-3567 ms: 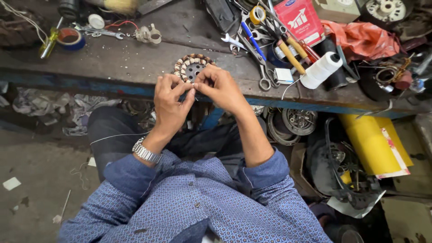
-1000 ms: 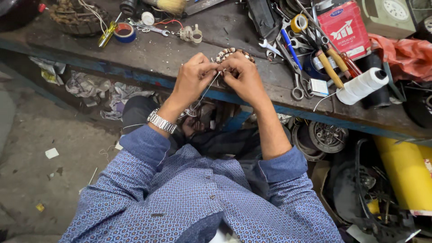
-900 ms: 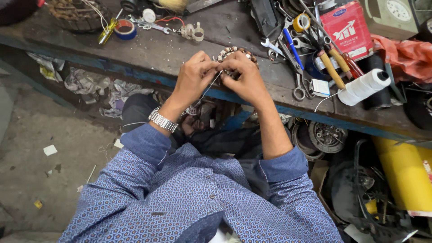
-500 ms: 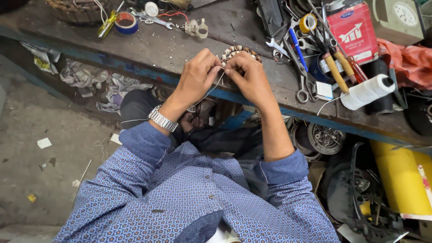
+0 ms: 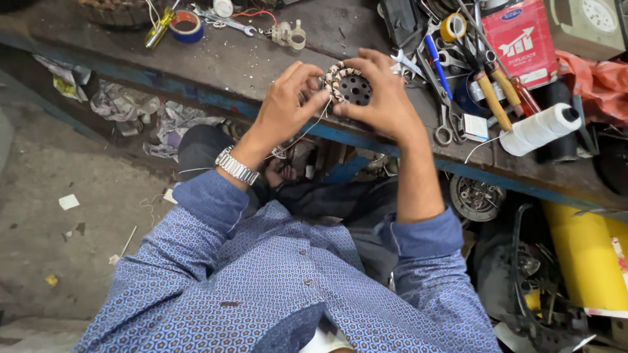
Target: The person ties white thread around the copper windings of a motor stator to secure them. They repeatedly wrap and knot the thread around individual coil sections while seated at a cluttered workbench.
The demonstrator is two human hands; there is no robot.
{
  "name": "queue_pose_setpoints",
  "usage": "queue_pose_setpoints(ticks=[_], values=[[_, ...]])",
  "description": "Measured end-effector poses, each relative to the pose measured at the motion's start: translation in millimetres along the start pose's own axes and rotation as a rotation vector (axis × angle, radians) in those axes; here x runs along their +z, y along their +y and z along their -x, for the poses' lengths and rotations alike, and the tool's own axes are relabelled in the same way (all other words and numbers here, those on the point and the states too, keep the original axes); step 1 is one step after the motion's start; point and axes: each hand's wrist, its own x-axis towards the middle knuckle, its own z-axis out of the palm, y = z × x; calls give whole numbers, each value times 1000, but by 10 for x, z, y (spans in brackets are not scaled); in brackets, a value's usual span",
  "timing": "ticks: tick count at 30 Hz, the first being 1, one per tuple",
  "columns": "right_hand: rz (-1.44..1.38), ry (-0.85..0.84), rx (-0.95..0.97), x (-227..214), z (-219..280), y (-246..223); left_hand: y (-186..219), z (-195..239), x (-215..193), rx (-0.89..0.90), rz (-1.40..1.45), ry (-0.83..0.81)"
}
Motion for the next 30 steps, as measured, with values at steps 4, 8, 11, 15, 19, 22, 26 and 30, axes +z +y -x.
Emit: queue_pose_setpoints(ticks=[4,8,11,15,19,22,26,30], values=[[79,-223,58,-118,-126,-54,-8,-10,-19,57,-30,-33],[243,-252,22,-100,-225,-15,-111,33,1,44,67,-5],[297,-270,84,-112,-263,4,-196,41,8,-31,173,15],[454,-236,255,-44,-255,-70,-273,42,6,-63,261,39],[581,-186,371,36,-311,-224,-222,37,-25,3,114,-3],[692,-208,464,118,-333,-320,-149,35,-41,85,93,-4],[679,-152,493,152,-313,-386,-46,58,-38,261,-150,-23],[692,-131,488,184,-306,-346,-25,77,36,343,-288,2]])
